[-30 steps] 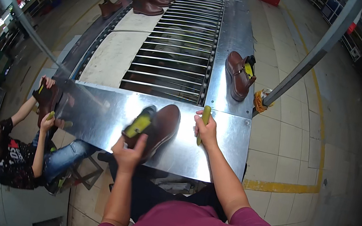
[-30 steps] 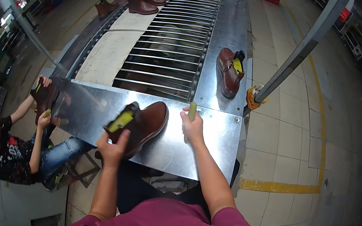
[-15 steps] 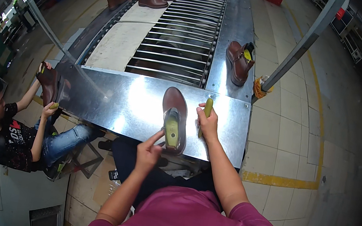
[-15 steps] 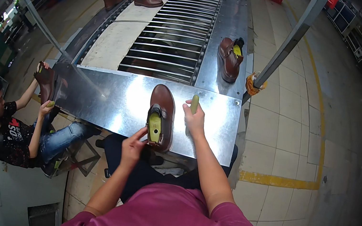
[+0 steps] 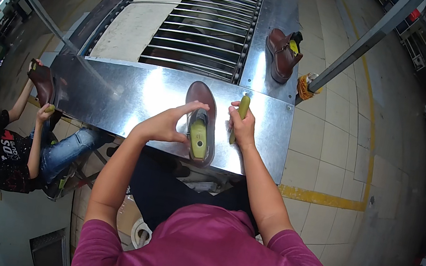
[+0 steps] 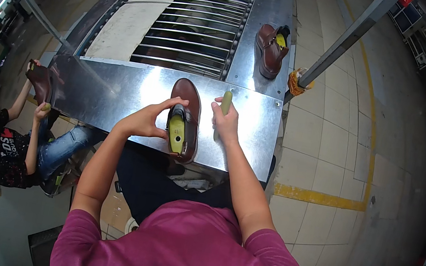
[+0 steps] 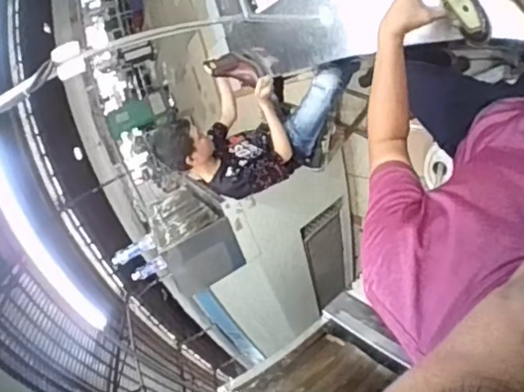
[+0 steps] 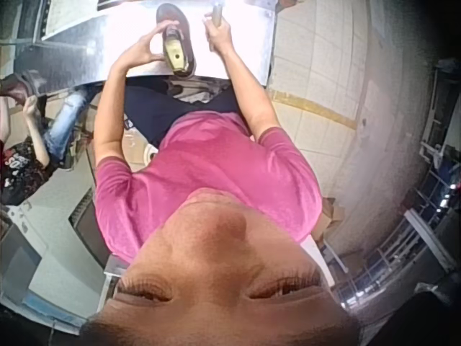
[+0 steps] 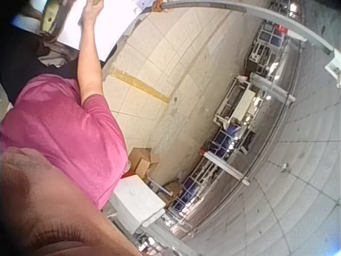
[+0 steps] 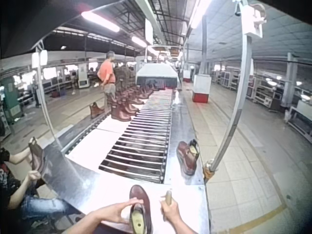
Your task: The recorder is cleaning and inspecting leather boots on a factory assembly line.
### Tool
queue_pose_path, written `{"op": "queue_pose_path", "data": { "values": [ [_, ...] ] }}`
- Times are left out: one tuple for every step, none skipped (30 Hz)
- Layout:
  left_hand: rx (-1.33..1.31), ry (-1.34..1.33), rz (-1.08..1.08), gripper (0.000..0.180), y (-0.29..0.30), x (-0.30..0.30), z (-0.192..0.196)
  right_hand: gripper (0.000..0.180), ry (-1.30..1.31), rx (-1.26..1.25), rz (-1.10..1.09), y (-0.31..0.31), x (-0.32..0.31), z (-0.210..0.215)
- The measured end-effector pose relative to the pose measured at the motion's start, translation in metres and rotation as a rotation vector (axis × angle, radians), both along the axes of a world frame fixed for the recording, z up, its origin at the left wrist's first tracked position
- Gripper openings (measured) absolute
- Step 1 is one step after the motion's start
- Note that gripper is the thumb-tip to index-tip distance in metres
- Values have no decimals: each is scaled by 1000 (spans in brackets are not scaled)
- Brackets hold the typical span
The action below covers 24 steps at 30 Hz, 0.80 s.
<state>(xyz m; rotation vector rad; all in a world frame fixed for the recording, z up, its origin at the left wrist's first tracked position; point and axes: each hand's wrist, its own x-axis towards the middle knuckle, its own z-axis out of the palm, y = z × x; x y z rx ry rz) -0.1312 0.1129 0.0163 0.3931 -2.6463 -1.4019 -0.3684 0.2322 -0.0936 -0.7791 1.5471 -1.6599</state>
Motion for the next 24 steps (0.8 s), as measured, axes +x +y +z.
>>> {"op": "queue_pose_path", "data": {
  "values": [
    [20, 14, -1, 108, -2, 0, -3, 28, -6, -4, -1, 0, -2, -1],
    [39, 29, 1, 106, -4, 0, -6, 28, -13, -9, -1, -1, -3, -3],
    [32, 63, 44, 103, -3, 2, -10, 28, -20, -15, 1, -2, -3, -4],
    [27, 97, 85, 101, 2, 5, -16, 28, -28, -14, -5, -1, -4, -5],
    [18, 132, 128, 98, 6, 9, -21, 27, -35, -18, -9, -1, -4, -6],
    [-54, 207, 212, 94, 13, 15, -29, 27, -43, -21, -11, -1, -4, -6],
    [-32, 236, 285, 92, 21, 22, -38, 27, -46, -11, -11, 0, -3, -7],
    [-23, 300, 356, 90, 30, 30, -48, 27, -47, -6, -13, 1, -3, -7],
    [-18, 370, 425, 88, 39, 37, -59, 27, -44, -8, -16, 0, -4, -5],
    [-106, 470, 481, 85, 51, 42, -73, 26, -36, -18, -24, -1, -3, -4],
    [-189, 566, 534, 82, 66, 44, -86, 26, -29, -20, -23, -3, -3, -4],
    [-244, 602, 576, 78, 77, 43, -97, 27, -23, -19, -26, -3, -4, -7],
    [-300, 606, 603, 80, 89, 43, -101, 27, -17, -13, -25, -3, -4, -9],
    [-345, 550, 598, 79, 94, 47, -103, 27, -24, -14, -22, -2, -5, -11],
    [-390, 493, 592, 78, 96, 49, -104, 27, -20, -19, -30, -2, -6, -13],
    [-438, 415, 555, 76, 97, 54, -107, 27, -16, -26, -30, -2, -6, -13],
    [-484, 337, 516, 74, 96, 60, -111, 27, -12, -33, -31, -2, -5, -13],
    [-528, 259, 476, 73, 96, 62, -115, 27, -23, -29, -36, -3, -6, -13],
    [-575, 265, 485, 71, 98, 63, -116, 27, -39, -28, -35, -5, -4, -11],
    [-621, 271, 493, 68, 100, 62, -116, 27, -54, -26, -35, -7, -2, -10],
    [-667, 277, 502, 66, 104, 60, -117, 27, -37, -26, -36, -7, -4, -11],
    [-613, 274, 489, 69, 104, 57, -116, 28, -25, -27, -35, -6, -5, -12],
    [-589, 263, 445, 71, 101, 57, -114, 28, -14, -27, -32, -7, -6, -13],
    [-584, 296, 437, 70, 96, 57, -112, 28, 6, -19, -38, -8, -6, -14]
  ]
}}
